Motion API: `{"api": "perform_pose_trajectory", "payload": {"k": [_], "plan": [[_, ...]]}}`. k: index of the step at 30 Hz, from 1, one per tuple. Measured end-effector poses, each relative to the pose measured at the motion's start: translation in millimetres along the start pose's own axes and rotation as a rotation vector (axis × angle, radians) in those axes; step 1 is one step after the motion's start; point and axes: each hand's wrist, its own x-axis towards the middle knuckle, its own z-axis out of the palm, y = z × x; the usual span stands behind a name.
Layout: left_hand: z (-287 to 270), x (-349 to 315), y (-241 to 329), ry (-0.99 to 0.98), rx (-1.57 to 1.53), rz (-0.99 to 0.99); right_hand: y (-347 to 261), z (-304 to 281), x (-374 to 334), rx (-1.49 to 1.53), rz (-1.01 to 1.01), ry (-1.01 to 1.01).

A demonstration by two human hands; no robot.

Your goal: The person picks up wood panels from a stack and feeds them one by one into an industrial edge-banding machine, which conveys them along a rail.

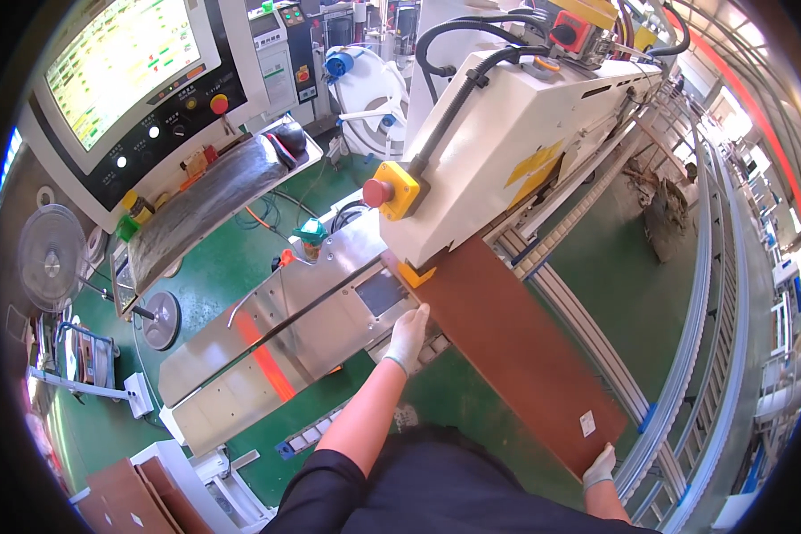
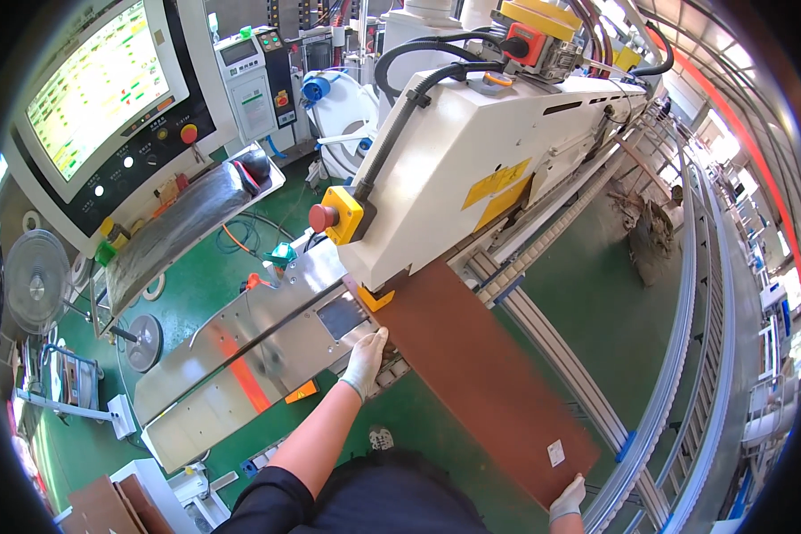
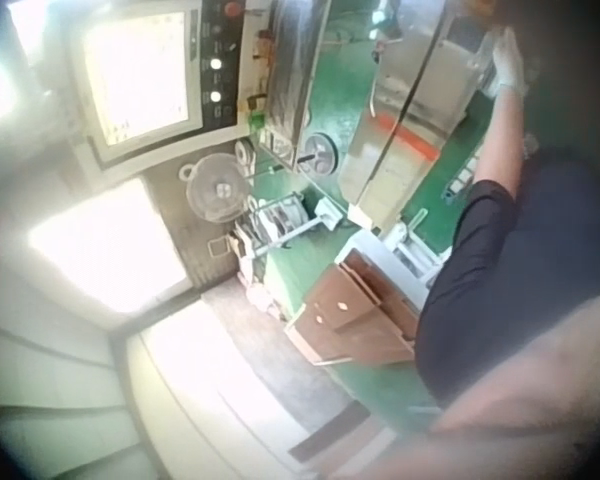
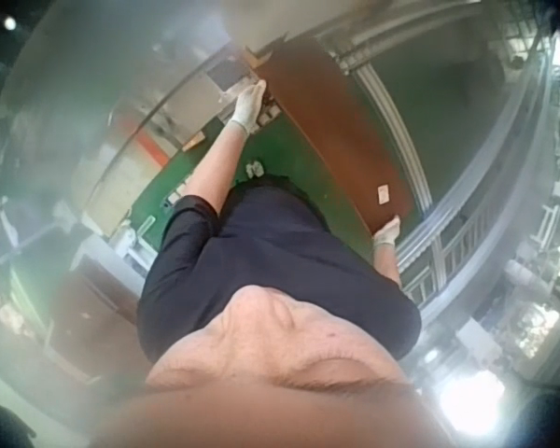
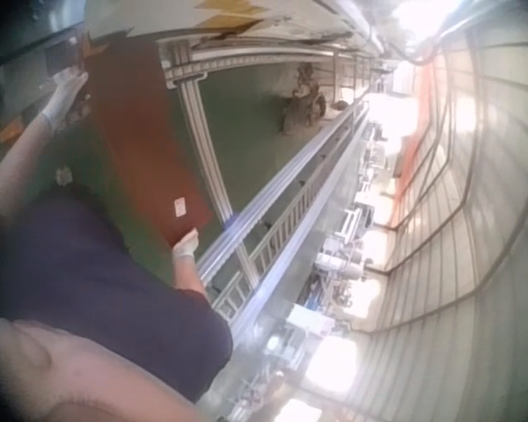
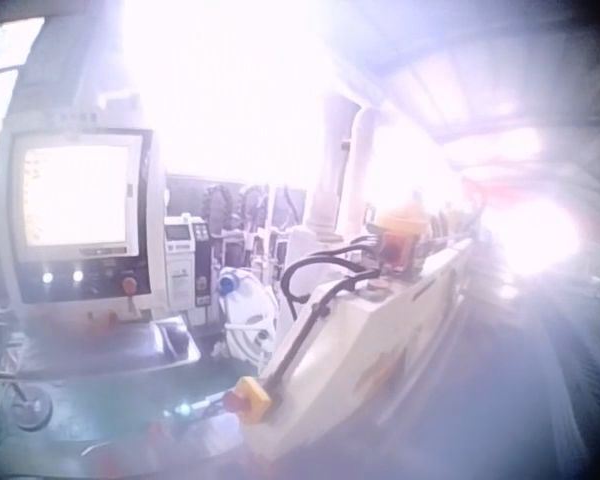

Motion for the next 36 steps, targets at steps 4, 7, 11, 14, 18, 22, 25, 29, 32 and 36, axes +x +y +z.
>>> {"api": "perform_pose_trajectory", "payload": {"k": [4,7,11,14,18,22,25,29,32,36], "plan": [[-5,-25,9,-0.043,0.357,0.207,-15,29,17,-0.176,-0.284,0.072],[-43,-67,1,-0.027,0.740,0.479,-31,132,-37,-0.345,-0.560,0.110],[-84,-132,-1,-0.004,1.101,0.535,-15,244,-48,-0.998,-1.154,0.002],[-126,-169,-17,0.092,1.220,0.547,18,365,-129,-0.958,-1.502,-0.553],[-182,-214,-26,0.158,1.286,0.314,90,456,-255,-0.839,-1.451,-1.299],[-251,-280,-49,0.414,1.109,0.254,191,460,-354,-1.143,-1.543,-1.672],[-322,-336,-136,0.733,0.521,0.089,218,445,-408,-1.306,-1.625,-1.751],[-430,-440,-251,1.343,0.358,0.065,230,440,-423,-1.363,-1.671,-1.664],[-524,-584,-394,1.824,0.401,0.023,236,436,-438,-1.319,-1.667,-1.754],[-577,-637,-308,2.068,-0.429,0.216,243,427,-426,-1.285,-1.708,-1.596]]}}
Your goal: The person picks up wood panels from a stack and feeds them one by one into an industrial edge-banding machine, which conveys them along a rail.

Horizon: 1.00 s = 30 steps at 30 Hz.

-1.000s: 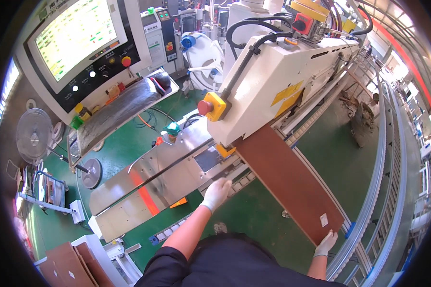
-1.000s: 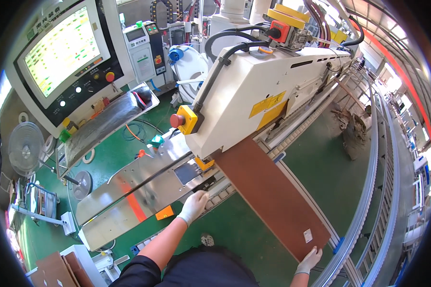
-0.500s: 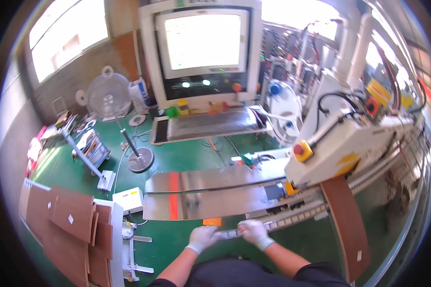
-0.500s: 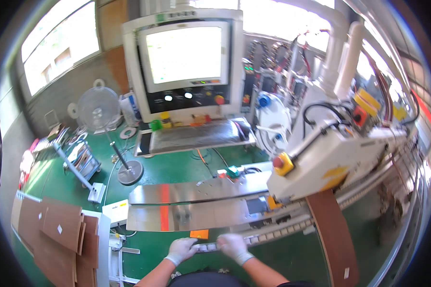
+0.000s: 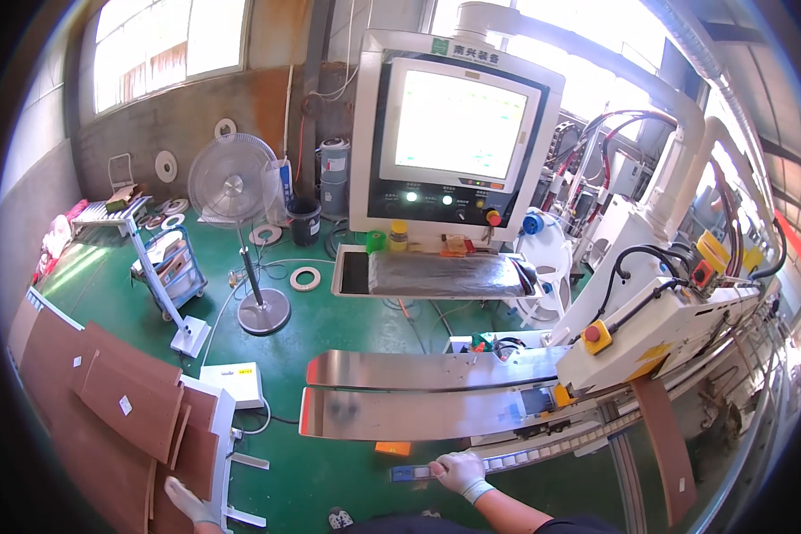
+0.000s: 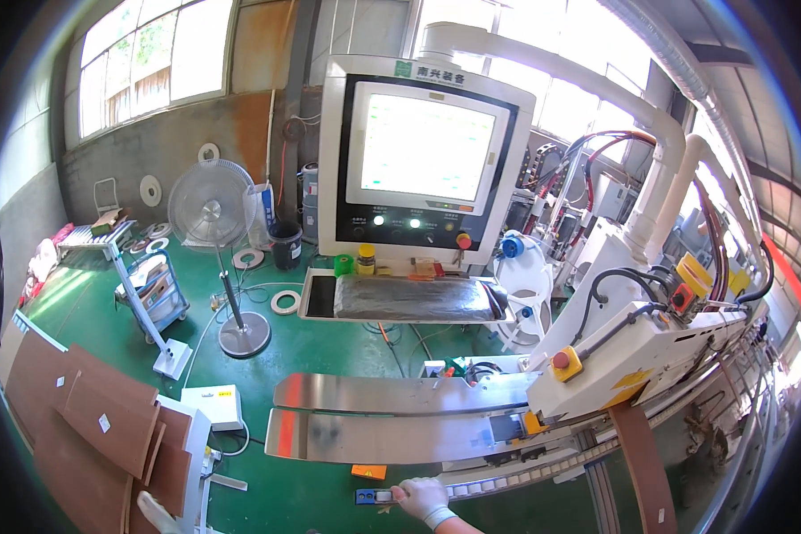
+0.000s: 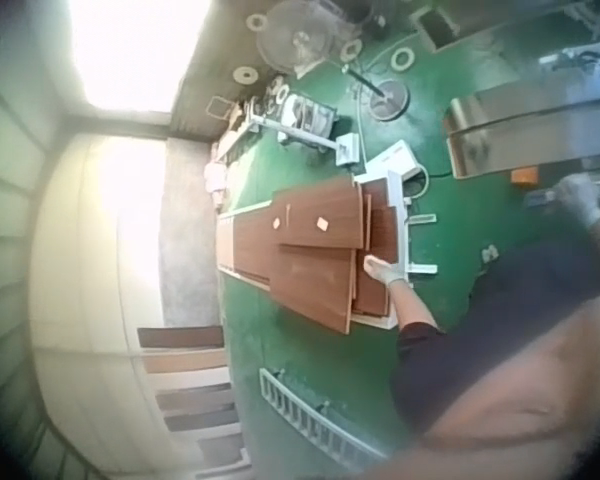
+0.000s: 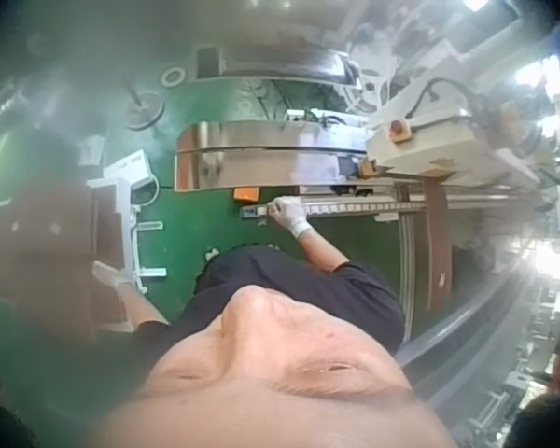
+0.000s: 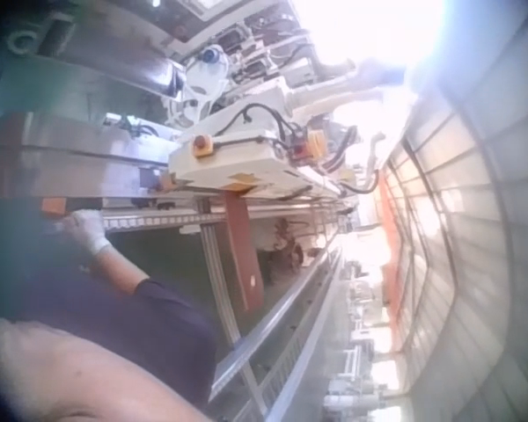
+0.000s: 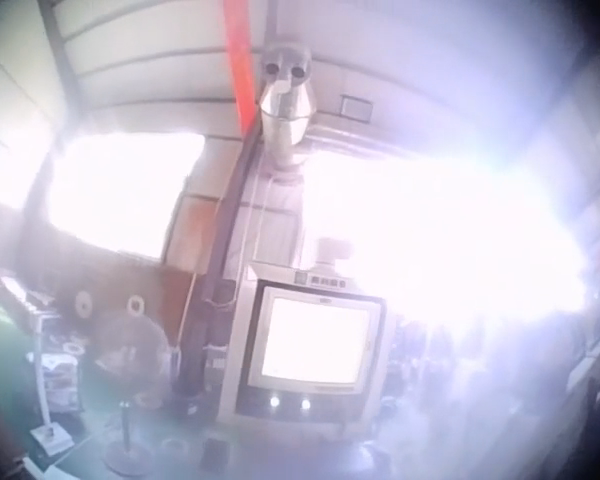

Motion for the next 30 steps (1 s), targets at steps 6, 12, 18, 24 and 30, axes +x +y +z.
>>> {"api": "perform_pose_trajectory", "payload": {"k": [6,12,18,24,30], "plan": [[19,66,48,-0.225,-0.110,0.053,-2,22,1,-0.073,0.029,0.167],[60,90,53,0.145,0.171,0.107,4,33,0,-0.079,0.134,0.319],[28,111,45,-0.046,0.152,-0.043,0,44,1,-0.071,0.115,0.364],[-10,84,83,-0.332,0.140,-0.418,-4,44,-1,-0.105,0.146,0.352],[-60,-9,78,-0.716,-0.210,-0.623,-87,34,48,1.374,0.511,0.189]]}}
